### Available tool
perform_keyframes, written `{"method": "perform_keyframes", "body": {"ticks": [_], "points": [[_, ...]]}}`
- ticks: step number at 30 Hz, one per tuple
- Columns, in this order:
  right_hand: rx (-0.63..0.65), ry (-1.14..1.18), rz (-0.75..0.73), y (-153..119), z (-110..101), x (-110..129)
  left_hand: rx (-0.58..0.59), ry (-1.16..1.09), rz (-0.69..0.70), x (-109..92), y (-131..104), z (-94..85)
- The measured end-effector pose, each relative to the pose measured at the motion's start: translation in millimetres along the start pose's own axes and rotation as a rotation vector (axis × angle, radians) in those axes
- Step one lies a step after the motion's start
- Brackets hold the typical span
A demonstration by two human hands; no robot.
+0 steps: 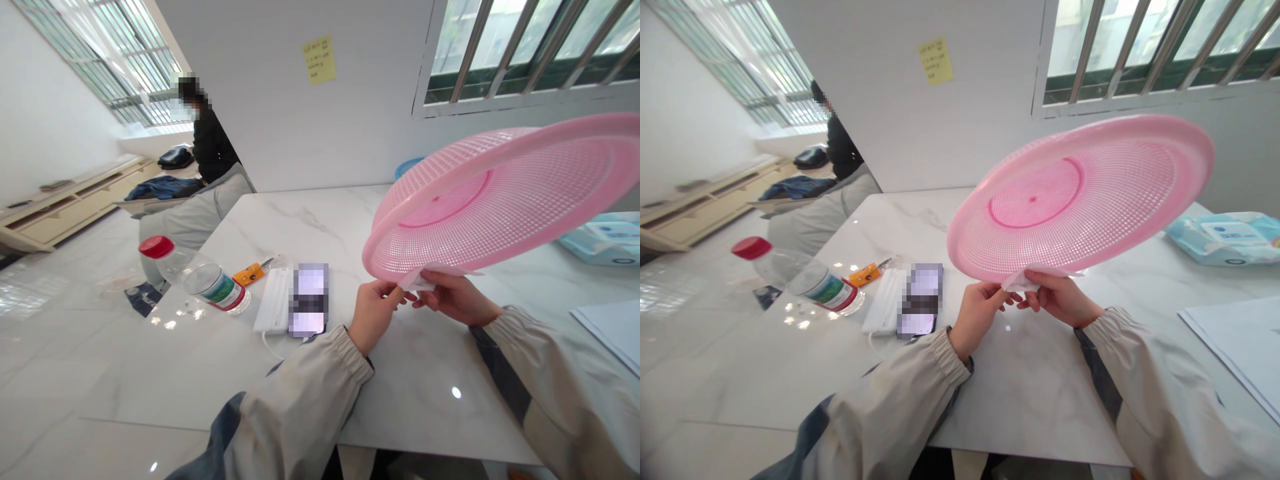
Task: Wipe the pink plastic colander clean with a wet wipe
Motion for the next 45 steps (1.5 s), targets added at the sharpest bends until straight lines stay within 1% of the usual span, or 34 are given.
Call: {"method": "perform_keyframes", "body": {"ticks": [5,10,13,17,24,29,35,38,41,45], "points": [[0.066,0.003,0.013,-1.0,-1.6,-2.8,-0.003,-0.068,-0.056,-1.6,-0.6,-0.2],[0.085,0.035,0.05,-1.3,-6.6,-7.8,-0.028,-0.038,-0.062,-0.7,-0.8,-2.1],[0.102,0.052,0.078,-1.2,-10.1,-10.1,-0.013,-0.047,-0.077,-1.3,-2.2,-1.9],[0.104,0.068,0.1,-2.4,-11.5,-9.2,0.039,-0.169,-0.117,-0.7,-4.3,0.8],[0.108,0.032,0.09,-4.3,-10.0,-4.7,0.124,-0.427,-0.268,2.8,-4.9,5.2],[0.134,-0.002,0.117,-2.0,-14.6,-6.8,0.129,-0.46,-0.306,0.9,-5.7,3.4],[0.148,-0.019,0.119,-1.4,-16.6,-8.3,0.194,-0.545,-0.348,-3.1,-5.7,1.2],[0.142,-0.009,0.104,0.4,-16.3,-9.8,0.177,-0.613,-0.403,-3.9,-5.1,-0.3],[0.139,0.006,0.059,3.6,-17.5,-11.1,0.149,-0.689,-0.464,-5.1,-4.7,-1.3],[0.093,-0.001,0.029,7.3,-23.1,-12.3,0.18,-0.767,-0.452,-9.3,-6.2,-1.3]]}}
Point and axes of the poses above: each hand's wrist, its own y-axis towards the middle knuckle, its own z-axis out of the palm, x = y × z, the point moved 2 cm from there along y, towards the middle knuckle
